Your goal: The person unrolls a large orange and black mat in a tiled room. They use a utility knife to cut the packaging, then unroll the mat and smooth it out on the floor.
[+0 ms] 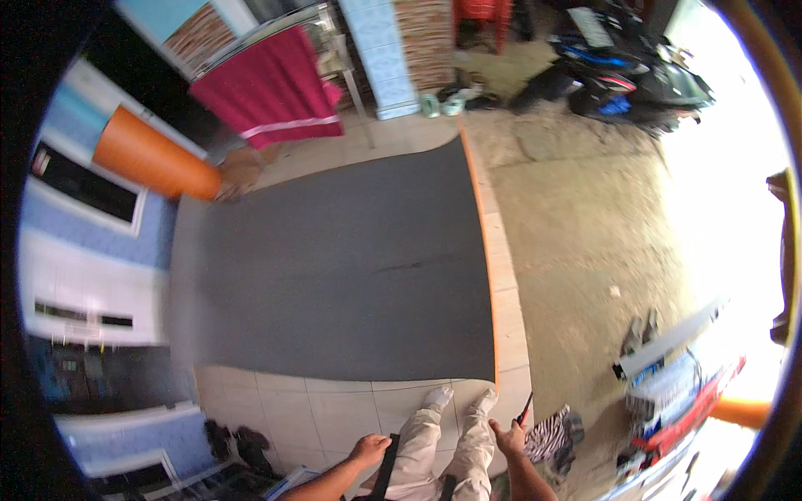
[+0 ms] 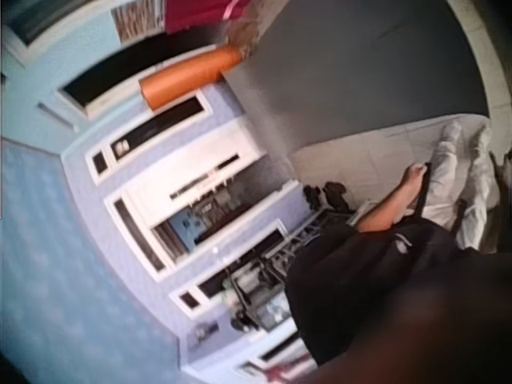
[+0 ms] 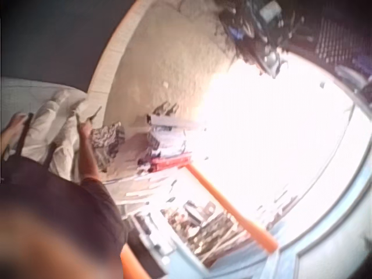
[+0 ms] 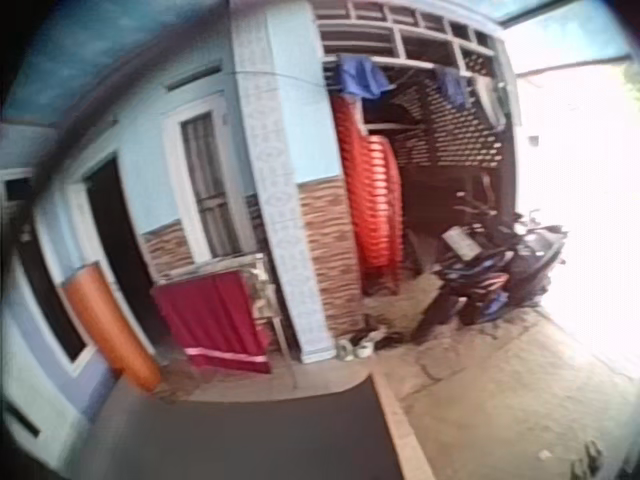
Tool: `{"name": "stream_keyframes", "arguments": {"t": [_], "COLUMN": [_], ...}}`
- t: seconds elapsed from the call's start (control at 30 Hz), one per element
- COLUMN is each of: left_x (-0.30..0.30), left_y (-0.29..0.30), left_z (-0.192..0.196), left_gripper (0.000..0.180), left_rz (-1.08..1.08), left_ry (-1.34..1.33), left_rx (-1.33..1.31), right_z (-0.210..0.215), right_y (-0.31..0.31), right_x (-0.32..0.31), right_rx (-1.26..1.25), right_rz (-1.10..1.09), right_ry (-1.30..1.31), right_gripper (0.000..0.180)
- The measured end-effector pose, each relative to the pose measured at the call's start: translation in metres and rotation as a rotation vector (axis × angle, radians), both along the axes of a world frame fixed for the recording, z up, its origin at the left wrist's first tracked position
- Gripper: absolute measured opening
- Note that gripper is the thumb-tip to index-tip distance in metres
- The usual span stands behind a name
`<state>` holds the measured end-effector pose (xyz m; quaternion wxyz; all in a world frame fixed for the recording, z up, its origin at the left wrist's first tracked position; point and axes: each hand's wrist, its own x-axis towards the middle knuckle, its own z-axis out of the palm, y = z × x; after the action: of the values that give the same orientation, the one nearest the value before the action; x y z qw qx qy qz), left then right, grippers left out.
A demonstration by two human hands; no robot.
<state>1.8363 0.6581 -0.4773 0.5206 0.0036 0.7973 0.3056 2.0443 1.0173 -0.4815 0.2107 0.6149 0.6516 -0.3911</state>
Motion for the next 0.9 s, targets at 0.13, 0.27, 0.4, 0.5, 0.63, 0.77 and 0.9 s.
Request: {"name": "stream_keyframes", "arguments": {"t": [0.13,0.27,0.4,0.5,0.63,0.77,0.9], "left_x": [0.042,0.111,0.211,0.252,0.25,0.206,0.16], "left_y": [-0.046,-0.112,-0.145,-0.138,-0.079,-0.008,0.031], "left_z": [0.025,0.025,0.031,0.031,0.033,0.045,0.045], "left_gripper": [0.028,0.023,0.029,0.036,0.03,0.025,0.033], "left_rz": [0.245,-0.236,-0.192,-0.436,-0.489,0.104,0.498], "left_ry": [0.112,0.305,0.291,0.386,0.45,0.364,0.525], "left_rx": [-0.191,-0.337,-0.224,-0.229,-0.222,-0.243,-0.203], "right_z": [-0.08,-0.162,-0.227,-0.223,-0.148,-0.059,0.067], "right_y": [0.033,0.047,0.047,0.042,0.053,0.099,0.118], "right_x": [-0.055,-0.068,-0.063,-0.058,-0.061,-0.104,-0.177], "right_rx": [0.0,-0.039,-0.028,0.183,0.304,0.32,-0.275], "right_rz": [0.157,0.238,0.428,0.199,0.698,0.859,0.429], "right_ry": [-0.048,-0.117,-0.108,-0.101,0.092,0.46,0.369], "right_gripper": [0.115,0.101,0.045,0.036,0.027,0.021,0.027]}}
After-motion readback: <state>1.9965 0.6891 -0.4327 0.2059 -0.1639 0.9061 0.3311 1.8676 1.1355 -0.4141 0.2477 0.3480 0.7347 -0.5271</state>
